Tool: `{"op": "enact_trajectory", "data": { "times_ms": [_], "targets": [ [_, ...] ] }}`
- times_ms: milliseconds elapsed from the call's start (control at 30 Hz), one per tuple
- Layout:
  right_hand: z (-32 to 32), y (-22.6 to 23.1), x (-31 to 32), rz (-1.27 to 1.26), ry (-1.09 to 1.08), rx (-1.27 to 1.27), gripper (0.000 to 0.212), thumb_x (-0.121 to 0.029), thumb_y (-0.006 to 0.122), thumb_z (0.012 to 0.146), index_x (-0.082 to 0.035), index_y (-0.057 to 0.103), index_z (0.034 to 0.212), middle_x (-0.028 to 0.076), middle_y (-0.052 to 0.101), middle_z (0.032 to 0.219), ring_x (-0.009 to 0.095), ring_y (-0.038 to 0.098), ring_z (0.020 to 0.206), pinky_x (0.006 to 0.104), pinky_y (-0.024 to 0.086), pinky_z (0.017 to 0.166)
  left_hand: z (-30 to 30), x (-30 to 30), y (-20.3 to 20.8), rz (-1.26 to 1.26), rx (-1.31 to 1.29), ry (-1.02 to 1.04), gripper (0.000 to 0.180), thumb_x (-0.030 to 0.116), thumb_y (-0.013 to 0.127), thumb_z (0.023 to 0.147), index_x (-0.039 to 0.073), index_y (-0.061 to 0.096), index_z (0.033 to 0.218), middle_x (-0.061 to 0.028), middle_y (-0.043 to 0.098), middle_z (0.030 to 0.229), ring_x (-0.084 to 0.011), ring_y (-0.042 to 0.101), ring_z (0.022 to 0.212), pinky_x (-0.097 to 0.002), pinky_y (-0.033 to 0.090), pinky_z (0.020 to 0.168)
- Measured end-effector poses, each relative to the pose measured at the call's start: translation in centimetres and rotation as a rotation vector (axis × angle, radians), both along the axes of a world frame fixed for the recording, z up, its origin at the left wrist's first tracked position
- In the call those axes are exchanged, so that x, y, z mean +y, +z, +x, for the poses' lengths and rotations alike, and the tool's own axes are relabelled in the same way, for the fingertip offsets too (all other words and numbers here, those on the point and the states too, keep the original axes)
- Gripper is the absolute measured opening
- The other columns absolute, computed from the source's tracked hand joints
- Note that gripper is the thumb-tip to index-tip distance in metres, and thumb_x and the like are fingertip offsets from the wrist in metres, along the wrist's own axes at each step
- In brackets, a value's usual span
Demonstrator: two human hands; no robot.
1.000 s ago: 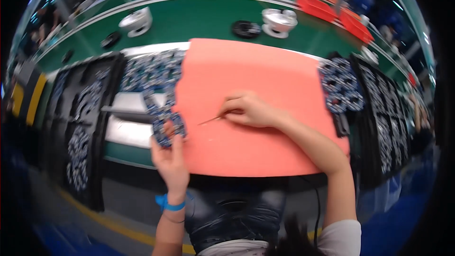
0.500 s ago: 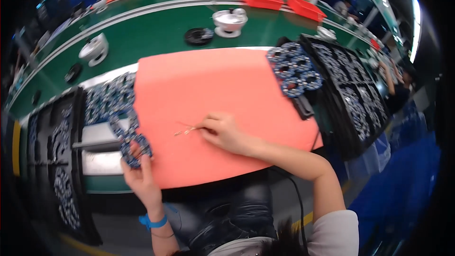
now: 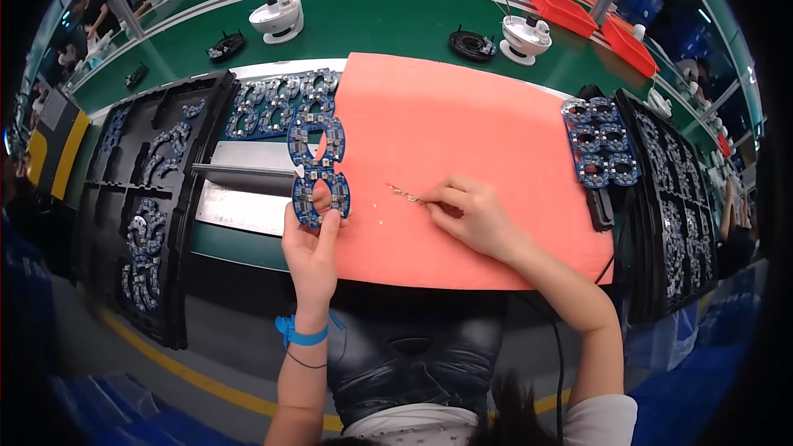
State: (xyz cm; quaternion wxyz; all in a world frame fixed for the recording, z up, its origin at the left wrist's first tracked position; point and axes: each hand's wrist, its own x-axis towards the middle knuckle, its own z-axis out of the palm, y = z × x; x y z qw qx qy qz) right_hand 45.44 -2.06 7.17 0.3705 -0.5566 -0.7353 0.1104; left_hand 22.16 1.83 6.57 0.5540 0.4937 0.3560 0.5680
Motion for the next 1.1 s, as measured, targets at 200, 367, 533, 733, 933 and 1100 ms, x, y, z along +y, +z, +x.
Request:
{"op": "enact_trajectory", "data": {
  "times_ms": [200, 367, 533, 733, 933, 1100],
  "targets": [
    [0.0, 0.1, 0.0, -0.035, 0.062, 0.038, 0.013, -0.001, 0.067, 0.078, -0.003, 0.070, 0.090, 0.007, 0.063, 0.081, 0.018, 0.063, 0.069, 0.0284, 0.051, 0.060, 0.1, 0.2, -0.2, -0.003, -0.001, 0.014, 0.028, -0.002, 0.053, 0.093, -0.003, 0.049, 0.120, -0.0073, 0.058, 0.109, -0.0096, 0.056, 0.092, -0.0251, 0.049, 0.079],
    [-0.4, -0.2, 0.6, -0.021, -0.026, 0.116, 0.012, 0.000, 0.067, 0.077, -0.002, 0.070, 0.089, 0.007, 0.062, 0.080, 0.017, 0.062, 0.068, 0.0281, 0.050, 0.059, 0.1, 0.1, 0.2, 0.002, -0.008, 0.004, 0.028, -0.002, 0.053, 0.093, -0.003, 0.049, 0.121, -0.0079, 0.058, 0.107, -0.0112, 0.059, 0.091, -0.0256, 0.049, 0.078],
    [-0.9, -0.4, 0.1, 0.039, 0.089, -0.005, 0.013, 0.000, 0.068, 0.076, -0.002, 0.069, 0.088, 0.008, 0.062, 0.081, 0.020, 0.062, 0.066, 0.0298, 0.050, 0.058, 0.0, 0.2, -0.2, 0.001, -0.015, 0.007, 0.029, -0.002, 0.053, 0.093, -0.003, 0.048, 0.122, -0.0087, 0.059, 0.108, -0.0117, 0.059, 0.091, -0.0257, 0.049, 0.079],
    [-1.2, -0.4, -0.2, 0.084, 0.223, -0.027, 0.015, 0.000, 0.068, 0.074, -0.003, 0.069, 0.089, 0.008, 0.062, 0.082, 0.020, 0.062, 0.068, 0.0306, 0.051, 0.059, 0.0, 0.1, -0.3, 0.002, 0.011, 0.010, 0.030, -0.003, 0.053, 0.093, -0.003, 0.048, 0.123, -0.0089, 0.058, 0.110, -0.0104, 0.057, 0.094, -0.0257, 0.049, 0.080],
    [-1.1, -1.0, 0.4, 0.056, 0.049, 0.029, 0.015, -0.001, 0.069, 0.074, -0.003, 0.070, 0.089, 0.008, 0.062, 0.081, 0.020, 0.062, 0.069, 0.0303, 0.051, 0.059, -0.1, 0.4, -0.4, 0.017, 0.029, 0.010, 0.030, -0.003, 0.053, 0.093, -0.003, 0.048, 0.122, -0.0089, 0.058, 0.111, -0.0097, 0.056, 0.095, -0.0252, 0.049, 0.080],
    [-1.5, -0.5, -0.1, 0.041, 0.178, 0.003, 0.016, 0.000, 0.068, 0.072, -0.003, 0.070, 0.088, 0.007, 0.061, 0.080, 0.019, 0.061, 0.068, 0.0306, 0.051, 0.059, 0.2, 0.5, -0.3, 0.014, 0.012, 0.015, 0.030, -0.003, 0.053, 0.093, -0.003, 0.049, 0.122, -0.0084, 0.059, 0.111, -0.0096, 0.056, 0.096, -0.0249, 0.049, 0.081]
  ]
}}
